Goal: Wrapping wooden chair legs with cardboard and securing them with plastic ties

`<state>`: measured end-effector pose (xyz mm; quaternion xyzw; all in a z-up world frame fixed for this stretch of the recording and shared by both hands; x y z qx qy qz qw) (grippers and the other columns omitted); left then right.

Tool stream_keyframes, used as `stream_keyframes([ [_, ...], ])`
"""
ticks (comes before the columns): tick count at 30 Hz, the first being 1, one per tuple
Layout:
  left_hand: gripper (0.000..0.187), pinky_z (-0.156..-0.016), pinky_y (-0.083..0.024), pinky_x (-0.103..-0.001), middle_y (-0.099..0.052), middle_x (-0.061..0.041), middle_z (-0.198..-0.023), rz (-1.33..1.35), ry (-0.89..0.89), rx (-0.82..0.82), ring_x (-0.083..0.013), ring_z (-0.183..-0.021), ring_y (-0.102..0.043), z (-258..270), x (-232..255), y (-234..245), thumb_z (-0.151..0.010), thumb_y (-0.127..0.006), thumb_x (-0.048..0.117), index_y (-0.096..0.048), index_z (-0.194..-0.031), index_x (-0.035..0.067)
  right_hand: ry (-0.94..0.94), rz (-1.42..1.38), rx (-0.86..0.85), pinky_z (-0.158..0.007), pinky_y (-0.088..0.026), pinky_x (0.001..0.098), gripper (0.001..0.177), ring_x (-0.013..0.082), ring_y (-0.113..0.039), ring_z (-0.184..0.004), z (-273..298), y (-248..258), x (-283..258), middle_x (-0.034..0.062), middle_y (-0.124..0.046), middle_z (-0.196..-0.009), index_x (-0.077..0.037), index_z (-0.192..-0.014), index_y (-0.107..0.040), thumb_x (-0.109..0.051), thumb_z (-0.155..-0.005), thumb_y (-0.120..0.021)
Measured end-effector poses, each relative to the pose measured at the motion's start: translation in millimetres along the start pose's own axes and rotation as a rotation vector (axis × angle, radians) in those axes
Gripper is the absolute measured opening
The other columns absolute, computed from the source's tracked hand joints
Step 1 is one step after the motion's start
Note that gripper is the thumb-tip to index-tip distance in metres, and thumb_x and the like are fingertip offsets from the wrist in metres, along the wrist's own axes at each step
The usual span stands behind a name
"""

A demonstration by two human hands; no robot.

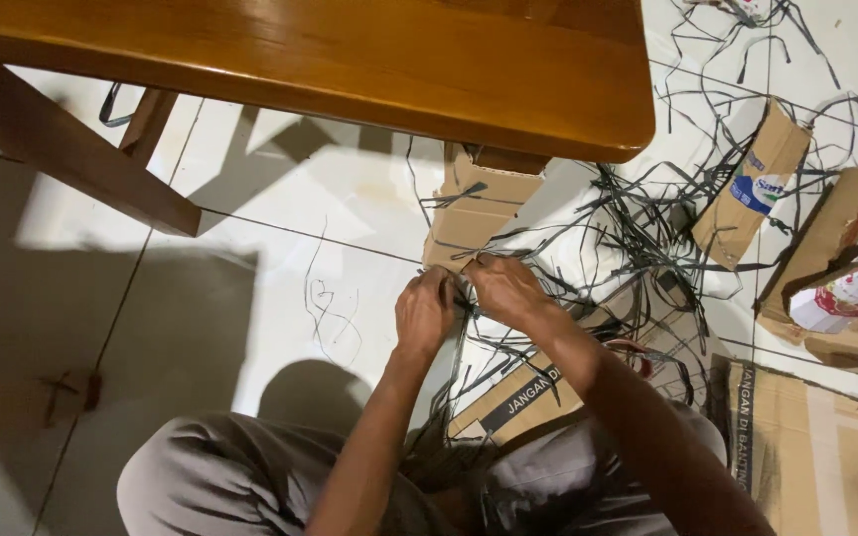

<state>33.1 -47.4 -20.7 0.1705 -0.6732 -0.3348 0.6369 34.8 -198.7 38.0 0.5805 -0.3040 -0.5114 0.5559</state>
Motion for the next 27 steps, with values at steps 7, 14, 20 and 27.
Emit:
stream_keyframes([
  [7,0.01,-0.076,-0.059,-0.049,-0.07,-0.016,-0.077,-0.041,0.047,0.003,-0.0369,-0.086,-0.073,0,13,4,-0.098,-0.058,0.017,-0.064,-0.094,0.01,0.098,0.052,0.019,-0.054,-0.058,0.0493,0.015,0.0418,-0.073,-0.069,4,18,-11,0.0172,-0.069,-0.083,-0.006,-0.095,-0.066,-0.008,-0.092,-0.052],
  [14,0.016,-0.073,-0.058,-0.053,-0.069,-0.019,-0.075,-0.01,0.102,0.012,-0.0419,-0.083,-0.073,1,13,5,-0.098,-0.055,0.023,-0.059,-0.089,0.011,0.02,-0.05,0.05,-0.057,-0.058,0.0496,0.015,0.0408,-0.072,-0.069,17,-21,-7,0.0169,-0.067,-0.084,-0.009,-0.099,-0.06,-0.012,-0.097,-0.045],
  [20,0.014,-0.071,-0.059,-0.052,-0.07,-0.018,-0.075,-0.025,0.088,0.024,-0.0409,-0.081,-0.074,-1,14,4,-0.098,-0.056,0.021,-0.059,-0.088,0.011,-0.041,-0.067,0.094,-0.056,-0.058,0.0479,0.015,0.0401,-0.072,-0.069,24,-23,-10,0.0171,-0.069,-0.087,-0.01,-0.098,-0.055,-0.016,-0.099,-0.041],
  [27,0.009,-0.069,-0.059,-0.052,-0.071,-0.015,-0.075,-0.059,0.029,0.03,-0.038,-0.079,-0.075,0,10,9,-0.098,-0.058,0.019,-0.063,-0.093,0.012,-0.082,-0.321,0.032,-0.065,-0.057,0.0442,0.016,0.0376,-0.073,-0.073,19,-16,25,0.0142,-0.072,-0.079,-0.011,-0.088,-0.066,-0.013,-0.094,-0.052],
])
Point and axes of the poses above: each hand's wrist, its own z-axis away from the middle knuckle, its own y-axis out of the back of the hand, x = y × z, the point moved 3 cm from there along -z, towards the middle knuckle
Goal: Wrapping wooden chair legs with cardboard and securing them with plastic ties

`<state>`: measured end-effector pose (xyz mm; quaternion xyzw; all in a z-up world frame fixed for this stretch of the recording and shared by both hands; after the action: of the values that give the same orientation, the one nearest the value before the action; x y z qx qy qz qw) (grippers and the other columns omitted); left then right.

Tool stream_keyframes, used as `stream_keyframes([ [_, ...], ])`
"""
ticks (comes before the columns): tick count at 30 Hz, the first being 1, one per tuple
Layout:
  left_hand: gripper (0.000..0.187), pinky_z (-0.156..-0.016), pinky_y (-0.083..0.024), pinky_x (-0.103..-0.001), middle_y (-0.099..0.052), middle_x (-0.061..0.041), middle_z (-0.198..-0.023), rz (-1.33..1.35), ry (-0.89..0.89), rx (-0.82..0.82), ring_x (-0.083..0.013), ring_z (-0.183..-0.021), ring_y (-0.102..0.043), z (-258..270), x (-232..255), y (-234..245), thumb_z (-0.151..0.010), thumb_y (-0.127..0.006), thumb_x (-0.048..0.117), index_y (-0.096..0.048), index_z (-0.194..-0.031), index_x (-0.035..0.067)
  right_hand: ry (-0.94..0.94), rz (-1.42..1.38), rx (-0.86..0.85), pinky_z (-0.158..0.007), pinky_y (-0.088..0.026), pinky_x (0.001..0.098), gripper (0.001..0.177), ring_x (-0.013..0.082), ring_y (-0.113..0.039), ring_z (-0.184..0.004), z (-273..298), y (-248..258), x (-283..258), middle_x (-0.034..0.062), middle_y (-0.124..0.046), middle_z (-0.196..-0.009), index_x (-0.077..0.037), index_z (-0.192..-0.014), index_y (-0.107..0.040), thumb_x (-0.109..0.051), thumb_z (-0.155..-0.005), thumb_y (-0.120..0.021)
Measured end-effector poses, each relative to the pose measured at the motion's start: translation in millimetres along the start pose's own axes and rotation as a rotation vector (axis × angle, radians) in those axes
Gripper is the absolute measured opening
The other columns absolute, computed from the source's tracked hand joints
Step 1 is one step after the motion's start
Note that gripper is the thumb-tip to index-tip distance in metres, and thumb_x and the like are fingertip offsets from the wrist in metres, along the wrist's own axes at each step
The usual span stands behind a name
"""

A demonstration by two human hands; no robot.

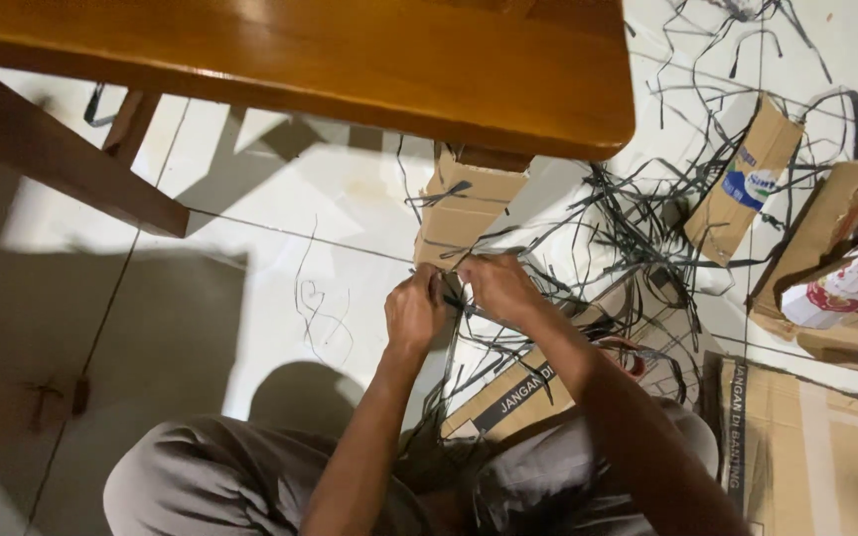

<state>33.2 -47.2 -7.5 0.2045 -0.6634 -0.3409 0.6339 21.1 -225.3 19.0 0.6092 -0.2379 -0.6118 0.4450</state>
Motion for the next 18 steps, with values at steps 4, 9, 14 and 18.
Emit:
stream_keyframes([
  [4,0.006,-0.068,-0.059,-0.052,-0.071,-0.016,-0.075,-0.01,-0.012,0.013,-0.0377,-0.079,-0.075,1,0,0,-0.096,-0.06,0.016,-0.062,-0.093,0.012,-0.082,-0.326,0.088,-0.064,-0.054,0.0456,0.017,0.0395,-0.07,-0.068,-13,-18,12,0.0151,-0.074,-0.08,-0.011,-0.09,-0.067,-0.01,-0.096,-0.051],
  [9,0.014,-0.071,-0.059,-0.051,-0.071,-0.012,-0.075,0.047,0.056,-0.007,-0.0349,-0.079,-0.074,2,8,12,-0.102,-0.055,0.026,-0.06,-0.092,0.016,-0.561,-0.943,0.172,-0.056,-0.057,0.0257,0.035,0.0111,-0.055,-0.059,14,-7,-26,0.0054,-0.055,-0.076,-0.009,-0.121,-0.072,-0.005,-0.097,-0.047],
  [14,0.014,-0.071,-0.059,-0.051,-0.071,-0.014,-0.074,0.046,0.073,0.0,-0.0366,-0.078,-0.074,2,6,3,-0.102,-0.055,0.022,-0.06,-0.091,0.015,-0.616,-1.28,0.325,-0.061,-0.056,0.0266,0.034,0.0104,-0.048,-0.068,21,-43,-21,0.0065,-0.045,-0.087,0.001,-0.123,-0.068,-0.002,-0.093,-0.052],
  [18,0.011,-0.072,-0.059,-0.048,-0.071,-0.008,-0.077,0.019,0.058,0.008,-0.0323,-0.082,-0.073,9,6,4,-0.1,-0.057,0.021,-0.063,-0.091,0.017,-0.611,-1.443,0.427,-0.067,-0.055,0.027,0.029,0.009,-0.047,-0.064,28,-31,-53,0.0022,-0.041,-0.074,-0.002,-0.118,-0.069,0.0,-0.093,-0.054],
])
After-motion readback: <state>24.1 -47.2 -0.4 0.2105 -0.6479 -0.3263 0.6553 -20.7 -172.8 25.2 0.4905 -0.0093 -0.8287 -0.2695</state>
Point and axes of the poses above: each hand's wrist, its own z-axis away from the middle knuckle, its own y-axis out of the back of the hand, x = y × z, the point moved 3 cm from there along -z, towards the middle knuckle
